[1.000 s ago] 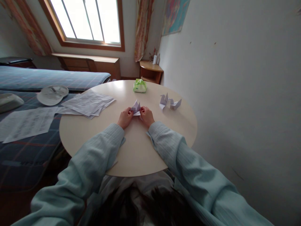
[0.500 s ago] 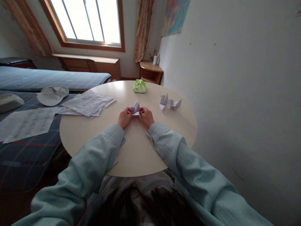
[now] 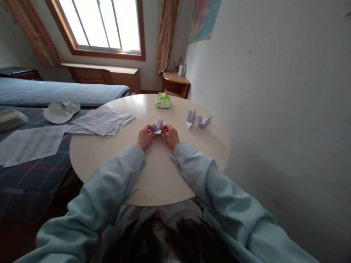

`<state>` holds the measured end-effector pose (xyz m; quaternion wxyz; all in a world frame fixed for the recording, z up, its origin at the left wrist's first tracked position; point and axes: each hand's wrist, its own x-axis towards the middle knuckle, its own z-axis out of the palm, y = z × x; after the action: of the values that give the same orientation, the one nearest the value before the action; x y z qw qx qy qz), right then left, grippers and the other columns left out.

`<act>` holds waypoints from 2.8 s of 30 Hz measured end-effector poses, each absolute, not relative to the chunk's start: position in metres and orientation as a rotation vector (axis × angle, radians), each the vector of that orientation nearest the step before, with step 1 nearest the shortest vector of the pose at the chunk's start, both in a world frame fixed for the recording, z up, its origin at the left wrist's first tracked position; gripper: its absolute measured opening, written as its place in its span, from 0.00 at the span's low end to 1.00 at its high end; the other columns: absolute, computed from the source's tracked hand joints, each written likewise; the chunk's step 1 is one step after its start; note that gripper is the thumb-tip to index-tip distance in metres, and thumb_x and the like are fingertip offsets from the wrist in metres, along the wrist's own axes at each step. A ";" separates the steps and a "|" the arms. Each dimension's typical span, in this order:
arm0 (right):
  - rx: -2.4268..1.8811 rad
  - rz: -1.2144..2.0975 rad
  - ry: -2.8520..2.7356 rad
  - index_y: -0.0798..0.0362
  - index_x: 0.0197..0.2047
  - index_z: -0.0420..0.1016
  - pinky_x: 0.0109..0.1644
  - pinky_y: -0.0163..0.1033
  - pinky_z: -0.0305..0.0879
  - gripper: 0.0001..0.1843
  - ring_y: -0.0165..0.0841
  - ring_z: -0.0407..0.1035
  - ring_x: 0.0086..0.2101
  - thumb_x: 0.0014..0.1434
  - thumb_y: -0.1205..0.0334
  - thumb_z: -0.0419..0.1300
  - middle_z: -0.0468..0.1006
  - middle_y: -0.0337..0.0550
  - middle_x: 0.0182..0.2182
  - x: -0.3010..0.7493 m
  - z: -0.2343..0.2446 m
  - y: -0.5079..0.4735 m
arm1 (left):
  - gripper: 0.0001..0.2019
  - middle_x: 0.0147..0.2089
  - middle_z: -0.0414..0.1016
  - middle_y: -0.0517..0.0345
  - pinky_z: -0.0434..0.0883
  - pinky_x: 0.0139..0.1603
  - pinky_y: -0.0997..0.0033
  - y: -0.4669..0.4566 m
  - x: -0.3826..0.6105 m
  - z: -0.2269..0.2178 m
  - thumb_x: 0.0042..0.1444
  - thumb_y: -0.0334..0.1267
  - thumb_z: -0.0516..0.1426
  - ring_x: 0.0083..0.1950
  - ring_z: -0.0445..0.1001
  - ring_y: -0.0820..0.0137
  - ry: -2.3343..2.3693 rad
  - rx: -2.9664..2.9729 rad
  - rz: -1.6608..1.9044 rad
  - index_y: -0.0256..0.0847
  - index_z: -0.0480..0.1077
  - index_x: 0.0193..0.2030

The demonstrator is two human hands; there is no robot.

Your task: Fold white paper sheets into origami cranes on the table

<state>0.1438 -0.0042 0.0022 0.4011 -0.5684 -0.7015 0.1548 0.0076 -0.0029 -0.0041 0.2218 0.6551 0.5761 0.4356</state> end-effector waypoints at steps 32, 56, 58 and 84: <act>-1.458 0.419 -1.724 0.55 0.30 0.70 0.38 0.33 0.58 0.11 0.28 0.65 0.31 0.57 0.60 0.50 0.73 0.41 0.30 0.143 0.004 -0.006 | 0.07 0.35 0.75 0.55 0.67 0.35 0.75 -0.003 0.007 -0.003 0.53 0.33 0.50 0.33 0.72 0.72 1.579 1.810 1.201 0.39 0.69 0.35; -1.471 0.415 -1.703 0.55 0.29 0.70 0.36 0.32 0.56 0.14 0.27 0.63 0.30 0.58 0.57 0.49 0.71 0.41 0.29 0.143 0.007 -0.009 | 0.07 0.36 0.75 0.54 0.67 0.35 0.75 -0.005 0.007 -0.002 0.52 0.33 0.50 0.34 0.72 0.71 1.584 1.834 1.194 0.38 0.69 0.35; -1.465 0.418 -1.701 0.55 0.29 0.70 0.36 0.32 0.56 0.14 0.27 0.62 0.29 0.58 0.57 0.49 0.71 0.40 0.28 0.143 0.007 -0.008 | 0.07 0.36 0.76 0.54 0.67 0.35 0.75 -0.005 0.007 -0.002 0.52 0.33 0.50 0.34 0.72 0.71 1.589 1.835 1.193 0.39 0.69 0.35; -1.473 0.390 -1.742 0.55 0.30 0.70 0.39 0.33 0.57 0.10 0.28 0.63 0.32 0.57 0.63 0.49 0.72 0.42 0.31 0.144 0.004 -0.005 | 0.07 0.35 0.76 0.55 0.67 0.35 0.74 -0.005 0.008 -0.001 0.52 0.32 0.50 0.34 0.73 0.71 1.598 1.842 1.185 0.39 0.69 0.34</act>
<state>0.1436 -0.0050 0.0041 0.4020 -0.5828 -0.6891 0.1545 0.0079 -0.0054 -0.0013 0.2135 0.6636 0.5759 0.4270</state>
